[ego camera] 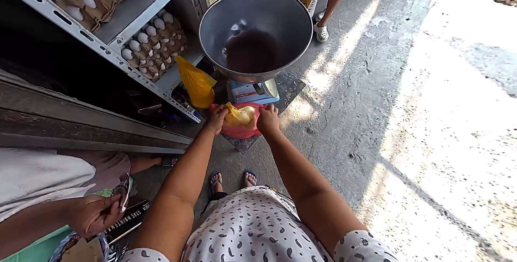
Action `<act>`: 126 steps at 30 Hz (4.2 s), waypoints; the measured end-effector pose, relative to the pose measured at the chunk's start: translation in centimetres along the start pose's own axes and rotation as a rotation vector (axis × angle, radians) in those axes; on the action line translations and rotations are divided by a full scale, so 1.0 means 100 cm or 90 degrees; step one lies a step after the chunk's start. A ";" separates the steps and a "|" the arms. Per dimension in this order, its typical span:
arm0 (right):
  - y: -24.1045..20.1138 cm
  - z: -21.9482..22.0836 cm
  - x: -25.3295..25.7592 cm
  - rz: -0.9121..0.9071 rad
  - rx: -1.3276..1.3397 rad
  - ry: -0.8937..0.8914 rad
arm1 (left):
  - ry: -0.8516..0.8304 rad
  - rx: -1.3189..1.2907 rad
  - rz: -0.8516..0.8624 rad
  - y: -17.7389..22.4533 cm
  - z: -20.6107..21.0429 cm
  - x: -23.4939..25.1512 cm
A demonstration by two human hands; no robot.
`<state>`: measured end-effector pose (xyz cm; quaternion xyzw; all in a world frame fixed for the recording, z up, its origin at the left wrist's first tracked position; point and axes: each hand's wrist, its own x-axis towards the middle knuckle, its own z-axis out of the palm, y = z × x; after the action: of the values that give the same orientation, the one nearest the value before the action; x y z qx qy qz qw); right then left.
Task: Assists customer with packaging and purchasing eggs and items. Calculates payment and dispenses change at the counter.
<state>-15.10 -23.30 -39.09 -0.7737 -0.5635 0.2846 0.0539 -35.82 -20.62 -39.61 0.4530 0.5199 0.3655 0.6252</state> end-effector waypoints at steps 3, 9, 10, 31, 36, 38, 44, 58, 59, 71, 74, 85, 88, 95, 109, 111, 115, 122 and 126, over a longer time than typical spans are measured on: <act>-0.012 -0.008 0.002 -0.022 0.023 -0.030 | -0.015 0.103 -0.005 0.005 0.006 0.001; -0.043 -0.018 -0.016 -0.135 0.098 -0.029 | -0.154 0.628 0.029 0.049 0.046 -0.015; -0.045 -0.024 -0.022 -0.150 0.123 -0.016 | -0.128 0.682 0.025 0.061 0.052 -0.029; -0.113 0.034 -0.145 -0.830 0.153 0.191 | 0.696 0.958 0.134 0.051 -0.100 -0.363; -0.148 0.090 -0.220 -0.888 0.295 -0.154 | 0.715 0.625 0.369 0.046 -0.124 -0.399; -0.161 0.111 -0.253 -0.903 0.359 -0.308 | 0.729 0.440 0.421 0.046 -0.133 -0.421; -0.234 0.172 -0.363 -0.781 0.485 -0.738 | 0.795 -0.086 0.309 0.014 -0.193 -0.510; -0.435 0.376 -0.589 -0.137 0.837 -0.721 | 0.600 -0.286 0.076 -0.095 -0.429 -0.686; -0.442 0.378 -0.592 -0.126 0.846 -0.698 | 0.587 -0.318 0.072 -0.093 -0.435 -0.694; -0.466 0.399 -0.597 -0.239 0.712 -0.546 | 0.504 -0.232 0.047 -0.097 -0.485 -0.722; -0.467 0.412 -0.609 -0.294 0.667 -0.452 | 0.462 0.038 0.013 -0.089 -0.509 -0.716; -0.480 0.422 -0.671 -0.251 0.298 -0.135 | 0.032 0.170 0.049 -0.088 -0.591 -0.710; -0.476 0.422 -0.679 -0.234 0.238 -0.078 | -0.028 0.200 0.069 -0.098 -0.593 -0.706; -0.441 0.421 -0.679 -0.290 0.546 -0.165 | -0.142 -0.092 0.007 -0.106 -0.586 -0.698; -0.383 0.380 -0.648 -0.054 0.908 -0.109 | -0.200 0.216 0.263 -0.094 -0.499 -0.630; -0.372 0.370 -0.635 -0.110 0.889 -0.085 | -0.212 0.251 0.365 -0.093 -0.488 -0.610; -0.361 0.363 -0.601 -0.191 0.940 -0.076 | -0.213 0.193 0.278 -0.068 -0.478 -0.579; -0.405 0.338 -0.551 -0.150 0.849 -0.102 | -0.063 -0.084 0.043 -0.040 -0.483 -0.520; -0.450 0.339 -0.502 -0.132 0.751 -0.033 | -0.095 -0.108 0.041 -0.015 -0.514 -0.460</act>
<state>-80.11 -60.47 -30.06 -0.5471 -0.3840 0.5612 0.4882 -95.15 -54.16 -28.88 0.4410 0.4245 0.3933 0.6861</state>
